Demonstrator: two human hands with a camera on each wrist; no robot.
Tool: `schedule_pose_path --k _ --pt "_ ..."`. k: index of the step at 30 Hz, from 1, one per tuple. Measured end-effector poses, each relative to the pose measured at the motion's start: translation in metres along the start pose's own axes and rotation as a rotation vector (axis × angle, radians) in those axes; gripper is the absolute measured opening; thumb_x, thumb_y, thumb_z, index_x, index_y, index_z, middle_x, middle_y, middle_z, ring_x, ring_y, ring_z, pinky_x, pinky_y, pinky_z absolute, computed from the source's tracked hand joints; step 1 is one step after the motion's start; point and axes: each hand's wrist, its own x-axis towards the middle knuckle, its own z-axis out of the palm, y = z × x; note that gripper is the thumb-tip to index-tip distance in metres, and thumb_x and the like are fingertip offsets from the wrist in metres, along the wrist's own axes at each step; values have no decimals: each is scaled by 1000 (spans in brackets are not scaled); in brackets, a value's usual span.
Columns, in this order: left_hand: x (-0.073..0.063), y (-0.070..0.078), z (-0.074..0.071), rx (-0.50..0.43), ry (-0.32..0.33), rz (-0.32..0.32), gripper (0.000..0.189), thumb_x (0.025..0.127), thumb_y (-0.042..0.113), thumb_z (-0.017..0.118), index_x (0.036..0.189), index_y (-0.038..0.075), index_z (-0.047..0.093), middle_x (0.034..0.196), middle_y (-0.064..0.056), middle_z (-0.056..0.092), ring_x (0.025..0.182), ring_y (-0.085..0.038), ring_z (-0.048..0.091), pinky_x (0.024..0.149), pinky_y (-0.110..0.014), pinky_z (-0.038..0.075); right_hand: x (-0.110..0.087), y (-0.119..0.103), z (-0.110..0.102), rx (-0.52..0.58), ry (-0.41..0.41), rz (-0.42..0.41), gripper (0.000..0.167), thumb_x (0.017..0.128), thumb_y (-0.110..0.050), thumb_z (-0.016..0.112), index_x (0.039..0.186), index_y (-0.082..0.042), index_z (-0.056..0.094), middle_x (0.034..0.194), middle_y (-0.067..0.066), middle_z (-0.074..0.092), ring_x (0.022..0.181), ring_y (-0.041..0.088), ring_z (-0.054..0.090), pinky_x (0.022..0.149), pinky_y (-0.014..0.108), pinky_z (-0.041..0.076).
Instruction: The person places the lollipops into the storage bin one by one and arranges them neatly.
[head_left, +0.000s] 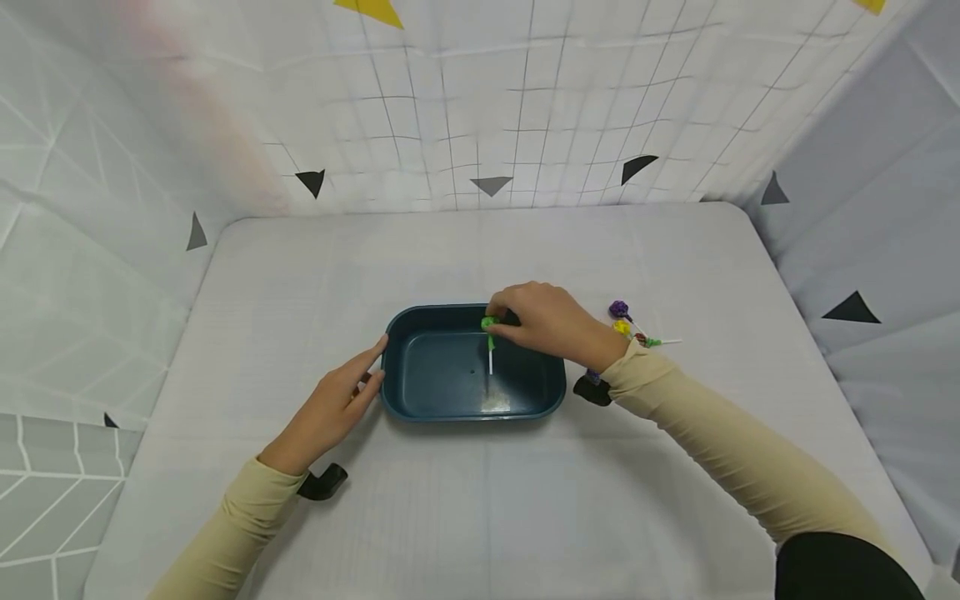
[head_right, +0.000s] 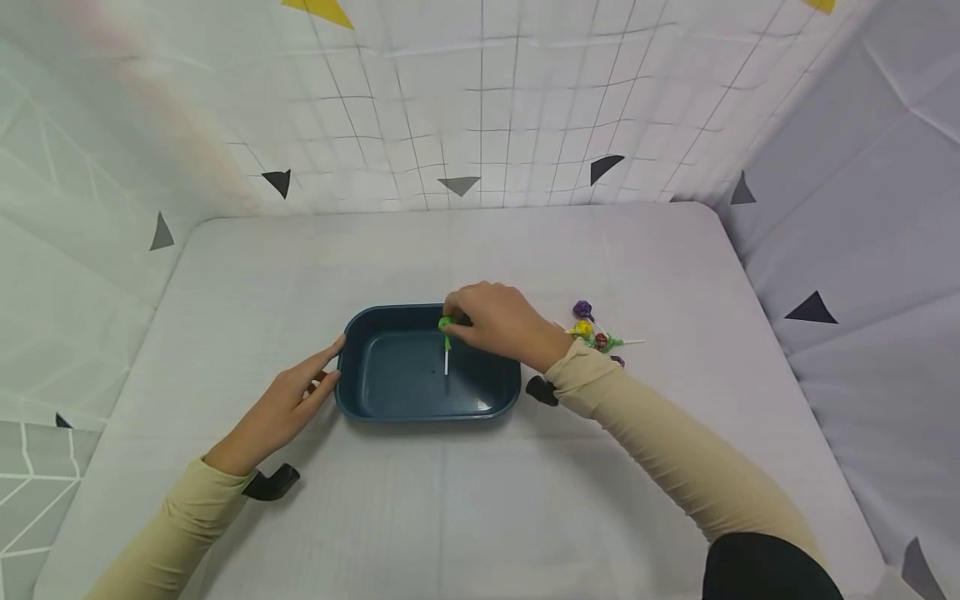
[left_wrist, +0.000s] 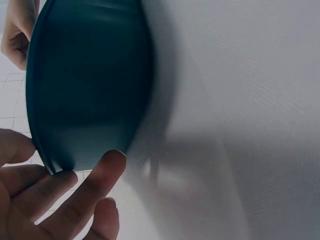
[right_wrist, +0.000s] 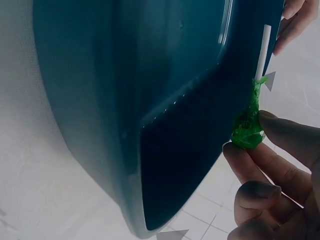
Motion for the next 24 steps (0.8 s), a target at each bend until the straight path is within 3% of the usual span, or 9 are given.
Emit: schedule_pose_path --k 24 --pt "-1 2 0 -12 1 -8 57 112 28 47 164 13 29 158 -13 49 111 -26 69 88 -43 56 14 -14 7 20 -16 -34 19 98 -31 74 111 -17 78 105 -2 78 95 17 71 80 37 58"
